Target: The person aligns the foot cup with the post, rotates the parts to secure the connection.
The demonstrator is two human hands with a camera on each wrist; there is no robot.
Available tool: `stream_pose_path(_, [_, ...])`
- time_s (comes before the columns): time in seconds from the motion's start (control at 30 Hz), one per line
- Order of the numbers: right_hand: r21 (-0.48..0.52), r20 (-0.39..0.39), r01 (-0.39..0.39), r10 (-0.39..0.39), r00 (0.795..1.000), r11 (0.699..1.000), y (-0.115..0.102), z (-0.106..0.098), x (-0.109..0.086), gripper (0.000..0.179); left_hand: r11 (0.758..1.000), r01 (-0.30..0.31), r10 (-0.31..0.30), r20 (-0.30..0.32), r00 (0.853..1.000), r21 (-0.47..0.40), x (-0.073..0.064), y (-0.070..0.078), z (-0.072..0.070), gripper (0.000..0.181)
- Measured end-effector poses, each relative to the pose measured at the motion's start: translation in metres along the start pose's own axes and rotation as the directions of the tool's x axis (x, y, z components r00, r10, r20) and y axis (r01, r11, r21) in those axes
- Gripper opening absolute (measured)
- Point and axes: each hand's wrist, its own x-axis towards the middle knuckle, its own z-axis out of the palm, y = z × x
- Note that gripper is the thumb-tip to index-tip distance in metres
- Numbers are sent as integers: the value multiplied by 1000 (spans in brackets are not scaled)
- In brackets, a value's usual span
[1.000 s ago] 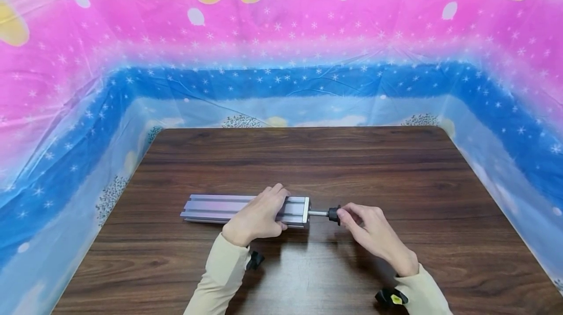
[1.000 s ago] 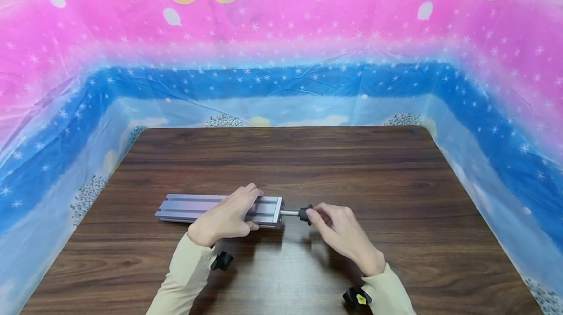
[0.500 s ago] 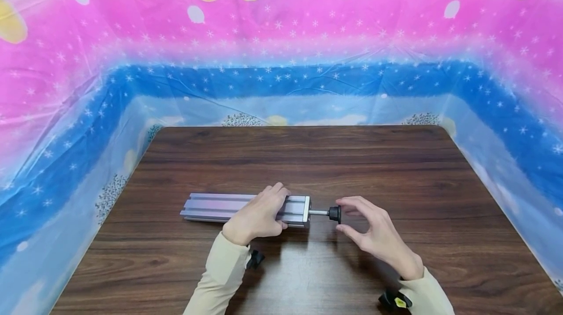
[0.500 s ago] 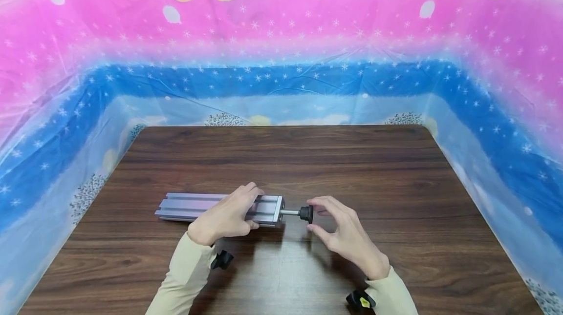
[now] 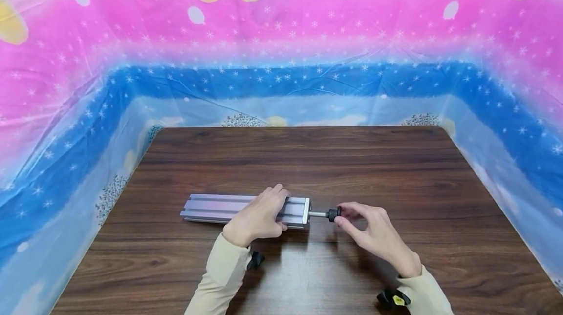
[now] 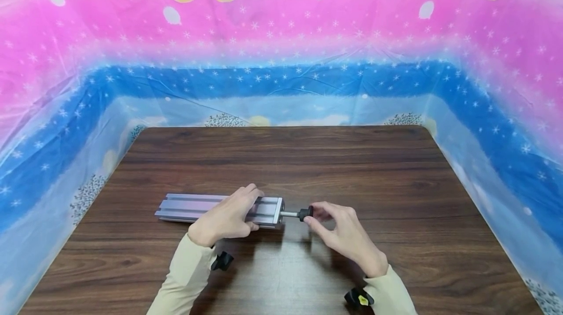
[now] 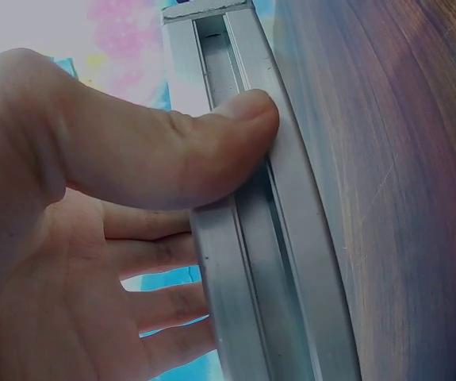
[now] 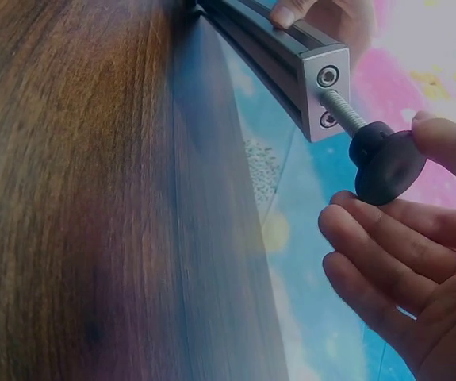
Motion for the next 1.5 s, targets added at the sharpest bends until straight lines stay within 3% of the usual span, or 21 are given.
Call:
stream_pose_path(0.17, [2, 22, -92, 92, 996, 996, -2, 0, 1, 17, 1000, 2, -2, 1, 1000, -3, 0, 0, 0, 52])
stream_pose_path(0.33, [-2, 55, -140, 140, 989, 990, -3, 0, 1, 23, 1000, 8, -8, 0, 1000, -11, -1, -1, -1, 51])
stream_pose_path(0.43, [-12, 50, -94, 94, 994, 996, -4, -1, -1, 35, 1000, 12, -12, 3, 1000, -16, -1, -1, -1, 51])
stream_pose_path(0.57, [12, 26, 38, -38, 999, 999, -3, -2, -3, 64, 1000, 11, -11, 8, 1000, -12, -1, -1, -2, 51])
stream_pose_path(0.63, [24, 18, 93, -93, 995, 995, -2, -3, -3, 69, 1000, 12, -12, 8, 1000, -9, -1, -1, -2, 50])
stream_pose_path(1.07, [-16, 6, 124, -124, 992, 992, -1, -3, -2, 57, 1000, -2, 2, -10, 1000, -6, -2, -1, 0, 51])
stream_pose_path(1.33, [-62, -2, 86, -86, 996, 994, 0, -2, -3, 42, 1000, -4, 4, -13, 1000, -6, -2, -1, 0, 51])
stream_pose_path(1.5, [-36, 12, 42, -41, 999, 998, 0, -1, -2, 30, 1000, -2, 2, -7, 1000, -5, -2, -1, -1, 51])
